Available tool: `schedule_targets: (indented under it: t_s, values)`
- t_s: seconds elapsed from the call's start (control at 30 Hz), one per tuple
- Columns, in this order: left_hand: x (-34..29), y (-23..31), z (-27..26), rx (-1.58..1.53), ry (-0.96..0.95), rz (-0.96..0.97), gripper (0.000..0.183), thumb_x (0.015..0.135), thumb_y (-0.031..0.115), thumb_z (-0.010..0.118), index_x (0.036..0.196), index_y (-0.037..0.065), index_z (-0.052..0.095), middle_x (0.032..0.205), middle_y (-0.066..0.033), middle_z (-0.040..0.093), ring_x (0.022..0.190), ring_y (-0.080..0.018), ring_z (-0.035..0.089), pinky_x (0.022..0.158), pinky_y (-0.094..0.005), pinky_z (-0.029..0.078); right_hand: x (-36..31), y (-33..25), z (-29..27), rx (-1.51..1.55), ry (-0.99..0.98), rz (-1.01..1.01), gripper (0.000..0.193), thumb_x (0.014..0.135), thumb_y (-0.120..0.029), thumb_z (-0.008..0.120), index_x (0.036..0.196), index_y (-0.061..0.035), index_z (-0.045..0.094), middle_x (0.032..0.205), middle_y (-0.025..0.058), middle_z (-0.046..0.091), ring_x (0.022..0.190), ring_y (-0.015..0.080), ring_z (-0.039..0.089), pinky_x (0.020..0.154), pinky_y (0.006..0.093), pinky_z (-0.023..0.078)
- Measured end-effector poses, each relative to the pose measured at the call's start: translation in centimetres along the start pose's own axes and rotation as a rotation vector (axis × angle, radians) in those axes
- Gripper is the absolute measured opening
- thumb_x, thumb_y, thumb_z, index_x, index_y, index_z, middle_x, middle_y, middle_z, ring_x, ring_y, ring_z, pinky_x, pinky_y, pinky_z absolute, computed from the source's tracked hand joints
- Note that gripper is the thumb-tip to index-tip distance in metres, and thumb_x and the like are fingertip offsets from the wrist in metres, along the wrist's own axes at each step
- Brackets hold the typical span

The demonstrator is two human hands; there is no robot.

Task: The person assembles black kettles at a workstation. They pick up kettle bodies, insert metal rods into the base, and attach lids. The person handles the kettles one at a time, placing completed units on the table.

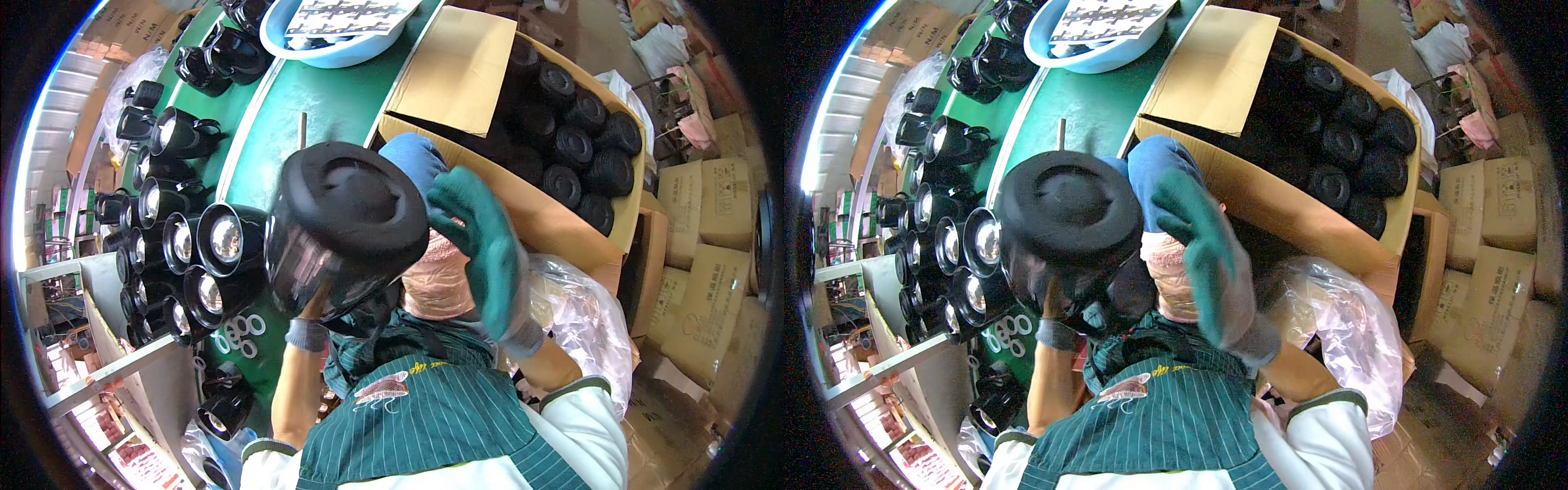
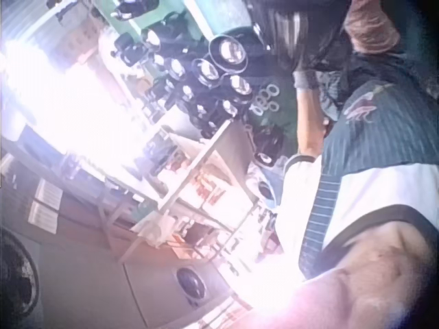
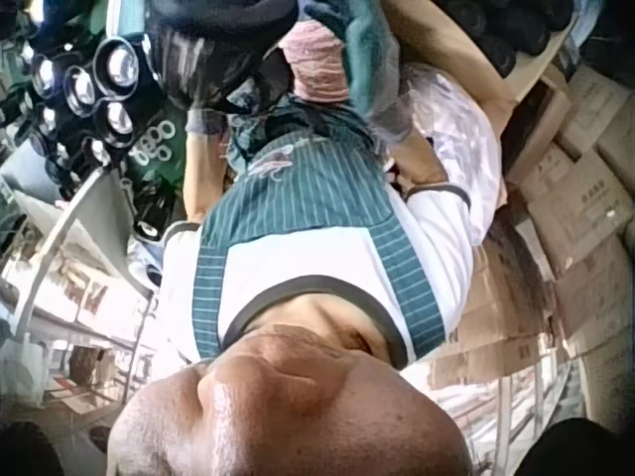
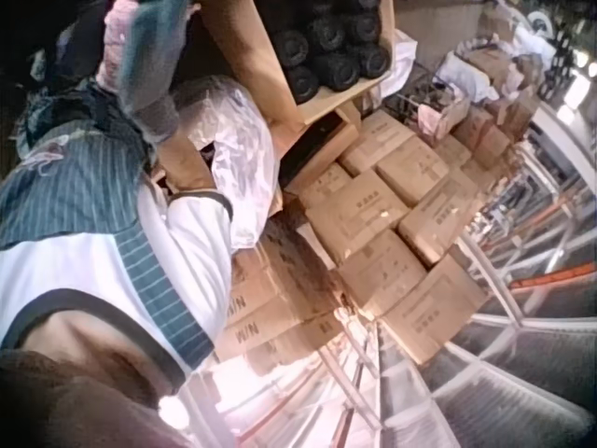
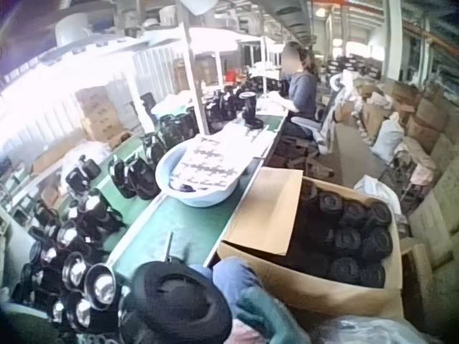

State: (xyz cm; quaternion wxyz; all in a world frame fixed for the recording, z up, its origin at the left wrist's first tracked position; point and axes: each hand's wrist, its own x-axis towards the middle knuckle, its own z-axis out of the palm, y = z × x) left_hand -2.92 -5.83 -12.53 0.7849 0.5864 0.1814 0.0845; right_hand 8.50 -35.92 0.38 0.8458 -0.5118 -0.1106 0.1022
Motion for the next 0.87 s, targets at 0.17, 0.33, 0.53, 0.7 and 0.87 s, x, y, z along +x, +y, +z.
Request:
schedule_targets:
  t_s: [0.17,0.33,0.53,0.7,0.87]
  values:
    - [-1.6,10.4,10.2,0.77,0.172,0.553,0.058,0.088,0.022,0.08,0.138,0.0,0.061,0.136,-0.0214,0.065,0.126,-0.0366,0.063,0.108,-0.0477,0.049,5.4,1.9,-3.0,-0.014,-0.07,0.158,0.059,0.111,-0.042,0.042,0.153,-0.0016,0.044,0.149,0.0121,0.055,0.136,0.0247,0.054,0.117,0.0387,0.041]
    - [-3.1,10.2,8.1,0.972,-0.514,0.496,0.049,0.068,0.009,0.088,0.115,0.009,0.075,0.12,-0.0204,0.072,0.11,-0.0366,0.072,0.105,-0.0474,0.052,8.5,5.6,-3.8,-0.253,-0.173,-0.058,0.04,0.11,-0.034,0.046,0.111,-0.0004,0.068,0.128,0.0149,0.068,0.118,0.0232,0.064,0.109,0.0351,0.045]
    - [9.4,8.2,7.0,0.919,0.122,0.369,0.038,0.093,0.017,0.068,0.126,-0.001,0.068,0.124,-0.0239,0.07,0.118,-0.036,0.067,0.105,-0.0413,0.05,-0.3,10.5,-0.8,-0.389,0.007,-0.184,0.019,0.098,-0.018,0.061,0.092,-0.0013,0.067,0.128,0.0184,0.065,0.129,0.0302,0.058,0.107,0.0377,0.046]
    - [21.5,2.2,4.1,1.53,0.284,-0.098,0.069,0.089,0.047,0.072,0.143,0.008,0.054,0.131,-0.0278,0.064,0.119,-0.0437,0.062,0.099,-0.0498,0.05,-0.8,10.1,-0.5,-0.567,0.03,-0.311,0.046,0.11,-0.035,0.043,0.136,0.0022,0.052,0.137,0.0228,0.059,0.127,0.0316,0.059,0.11,0.0426,0.043]
    - [20.7,6.0,4.4,0.805,0.071,-0.146,0.07,0.086,0.039,0.084,0.147,0.014,0.057,0.096,-0.0103,0.079,0.075,-0.032,0.075,0.064,-0.0403,0.056,-0.6,9.0,-0.3,-0.253,0.08,0.011,0.073,0.11,-0.051,0.036,0.159,0.0025,0.028,0.15,0.0214,0.049,0.136,0.0308,0.054,0.116,0.0447,0.037]
